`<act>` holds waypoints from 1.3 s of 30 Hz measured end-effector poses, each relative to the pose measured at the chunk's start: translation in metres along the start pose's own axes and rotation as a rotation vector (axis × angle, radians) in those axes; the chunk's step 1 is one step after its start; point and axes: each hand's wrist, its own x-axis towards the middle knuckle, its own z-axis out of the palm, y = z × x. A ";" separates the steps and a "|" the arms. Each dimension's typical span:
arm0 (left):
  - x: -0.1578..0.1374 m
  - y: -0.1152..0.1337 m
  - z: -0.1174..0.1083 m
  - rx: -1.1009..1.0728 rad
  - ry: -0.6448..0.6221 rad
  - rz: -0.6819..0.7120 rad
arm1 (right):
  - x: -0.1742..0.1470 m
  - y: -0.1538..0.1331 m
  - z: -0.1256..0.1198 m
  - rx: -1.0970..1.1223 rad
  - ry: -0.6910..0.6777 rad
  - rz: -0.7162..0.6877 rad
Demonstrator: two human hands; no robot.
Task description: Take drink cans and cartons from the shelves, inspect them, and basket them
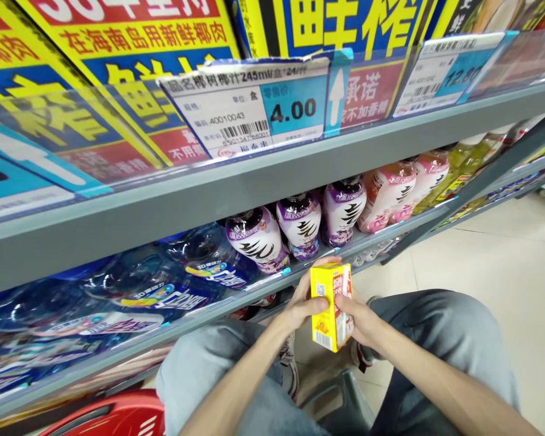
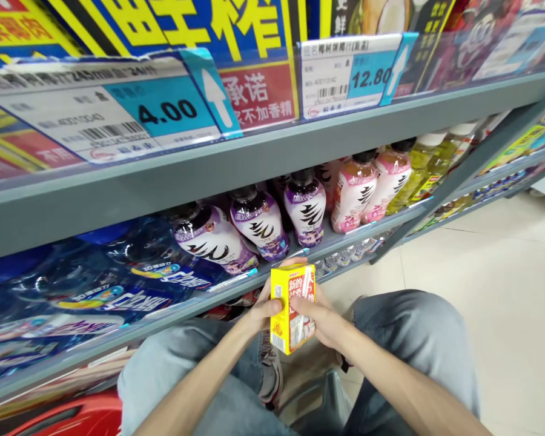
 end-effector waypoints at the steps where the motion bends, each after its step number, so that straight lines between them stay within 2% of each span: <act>1: 0.000 0.000 0.000 -0.009 0.004 -0.010 | 0.000 -0.002 0.002 -0.019 0.001 -0.008; 4: 0.002 -0.002 0.000 -0.083 0.012 -0.031 | 0.000 -0.005 0.005 -0.069 0.007 -0.029; 9: 0.005 -0.004 0.004 -0.337 0.066 -0.102 | 0.004 -0.004 0.000 -0.107 0.028 -0.094; 14: 0.002 0.000 0.010 -0.476 0.138 -0.189 | 0.006 -0.004 0.000 -0.085 0.024 -0.022; 21: 0.002 0.004 0.013 -0.529 0.133 -0.178 | 0.007 -0.005 0.003 -0.127 0.041 -0.017; 35: 0.003 0.005 0.014 -0.501 0.121 -0.164 | 0.006 -0.007 0.004 -0.123 0.048 -0.007; 39: 0.004 0.004 0.011 -0.505 0.153 -0.158 | 0.006 -0.011 0.007 -0.133 0.063 0.005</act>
